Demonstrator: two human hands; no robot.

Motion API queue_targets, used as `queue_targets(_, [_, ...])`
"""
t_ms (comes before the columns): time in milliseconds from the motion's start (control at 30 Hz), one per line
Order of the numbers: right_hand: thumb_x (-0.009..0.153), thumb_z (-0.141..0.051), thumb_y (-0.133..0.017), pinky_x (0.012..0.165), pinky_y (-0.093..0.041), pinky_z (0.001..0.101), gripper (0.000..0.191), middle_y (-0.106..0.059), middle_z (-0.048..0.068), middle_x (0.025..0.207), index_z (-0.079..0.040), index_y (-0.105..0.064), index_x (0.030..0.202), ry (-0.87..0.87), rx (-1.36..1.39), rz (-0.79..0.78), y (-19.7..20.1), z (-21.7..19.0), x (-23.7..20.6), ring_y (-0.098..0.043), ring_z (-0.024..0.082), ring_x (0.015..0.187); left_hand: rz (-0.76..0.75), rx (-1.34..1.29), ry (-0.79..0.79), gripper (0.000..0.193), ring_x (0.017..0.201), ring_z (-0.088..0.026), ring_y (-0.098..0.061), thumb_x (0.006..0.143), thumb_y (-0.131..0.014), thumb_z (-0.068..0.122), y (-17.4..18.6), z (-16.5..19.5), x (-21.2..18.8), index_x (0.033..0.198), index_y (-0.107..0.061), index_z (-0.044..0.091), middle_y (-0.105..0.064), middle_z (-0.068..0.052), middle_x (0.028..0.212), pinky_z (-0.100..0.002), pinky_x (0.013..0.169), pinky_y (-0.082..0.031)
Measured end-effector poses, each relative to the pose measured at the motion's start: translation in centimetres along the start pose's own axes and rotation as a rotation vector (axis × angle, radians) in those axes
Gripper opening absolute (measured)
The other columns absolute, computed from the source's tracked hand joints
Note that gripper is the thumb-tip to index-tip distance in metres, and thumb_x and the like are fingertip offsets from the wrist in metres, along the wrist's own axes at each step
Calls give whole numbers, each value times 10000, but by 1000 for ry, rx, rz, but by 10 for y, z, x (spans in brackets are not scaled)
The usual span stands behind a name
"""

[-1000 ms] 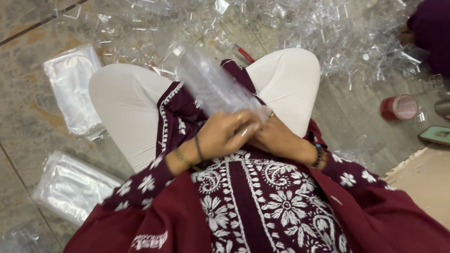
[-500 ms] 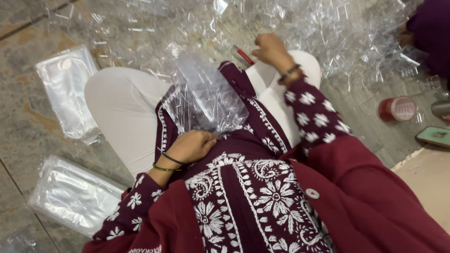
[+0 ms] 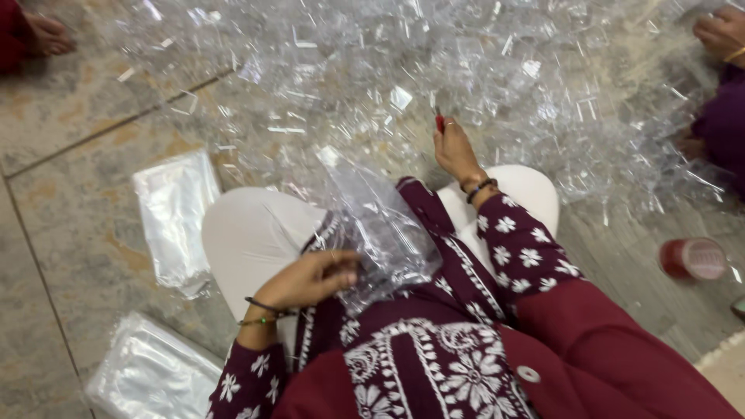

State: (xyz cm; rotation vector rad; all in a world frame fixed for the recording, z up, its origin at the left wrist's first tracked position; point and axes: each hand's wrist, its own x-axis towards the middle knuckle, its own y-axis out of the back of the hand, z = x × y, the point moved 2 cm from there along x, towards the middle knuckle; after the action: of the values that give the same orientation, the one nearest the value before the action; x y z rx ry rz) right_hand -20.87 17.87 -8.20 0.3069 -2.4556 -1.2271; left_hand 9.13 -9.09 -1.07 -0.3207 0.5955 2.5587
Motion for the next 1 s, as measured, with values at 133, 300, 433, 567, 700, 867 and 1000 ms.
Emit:
queue_targets(133, [973, -213, -658, 736, -531, 499, 290, -690, 241, 997, -29, -629, 1195, 257, 106, 35, -16, -51, 12, -673, 434, 889, 419, -278, -71, 496, 1096, -198, -714, 978, -665, 339, 65, -14, 65, 1348, -622, 12, -734, -129, 1199, -327, 962, -560])
queue_targets(300, [925, -306, -700, 739, -532, 511, 246, -717, 177, 893, -111, -728, 1073, 53, -276, -354, -73, -61, 21, -695, 393, 849, 741, -534, -241, 376, 928, -152, -672, 1005, -681, 265, 79, -50, 174, 1238, -674, -30, -732, -87, 1052, -276, 833, -544])
queue_targets(433, [912, -258, -727, 707, -544, 462, 178, -738, 138, 873, -128, -788, 1017, 139, -66, -57, -70, -39, 12, -698, 345, 819, 792, -649, -185, 338, 918, -124, -703, 971, -698, 230, 62, -84, 177, 1197, -683, -20, -741, -46, 999, -257, 832, -564])
queue_targets(567, [980, -284, -726, 593, -498, 312, 234, -713, 29, 755, -80, -765, 1088, -180, 459, -12, -36, -34, 3, -645, 117, 658, 716, -666, -157, 435, 1032, -158, -681, 951, -713, 229, 56, -85, 175, 1306, -623, -6, -690, -98, 1168, -279, 896, -553])
queue_targets(700, [998, -266, -711, 539, -440, 218, 242, -654, -29, 728, -35, -734, 1066, -290, 808, -146, -7, -91, -21, -570, 39, 612, 604, -878, -184, 650, 1255, -205, -578, 928, -732, 228, 47, -46, 181, 1476, -429, 55, -543, -127, 1440, -332, 1044, -497])
queue_targets(867, [989, -235, -653, 411, -321, 229, 223, -569, -25, 629, -31, -693, 1071, -423, 1093, -274, 18, -145, -52, -430, 55, 462, 490, -1508, -375, 629, 1381, -228, -511, 962, -701, 238, 36, 1, 162, 1486, -365, 157, -475, -61, 1533, -408, 1140, -432])
queue_targets(1000, [1024, -231, -648, 441, -311, 213, 190, -531, -28, 628, -49, -682, 1068, -403, 1337, -319, 30, -155, -62, -422, 48, 498, 408, -1666, -422, 592, 1405, -203, -447, 996, -665, 269, 24, 29, 149, 1511, -383, 195, -461, -21, 1556, -417, 1157, -375])
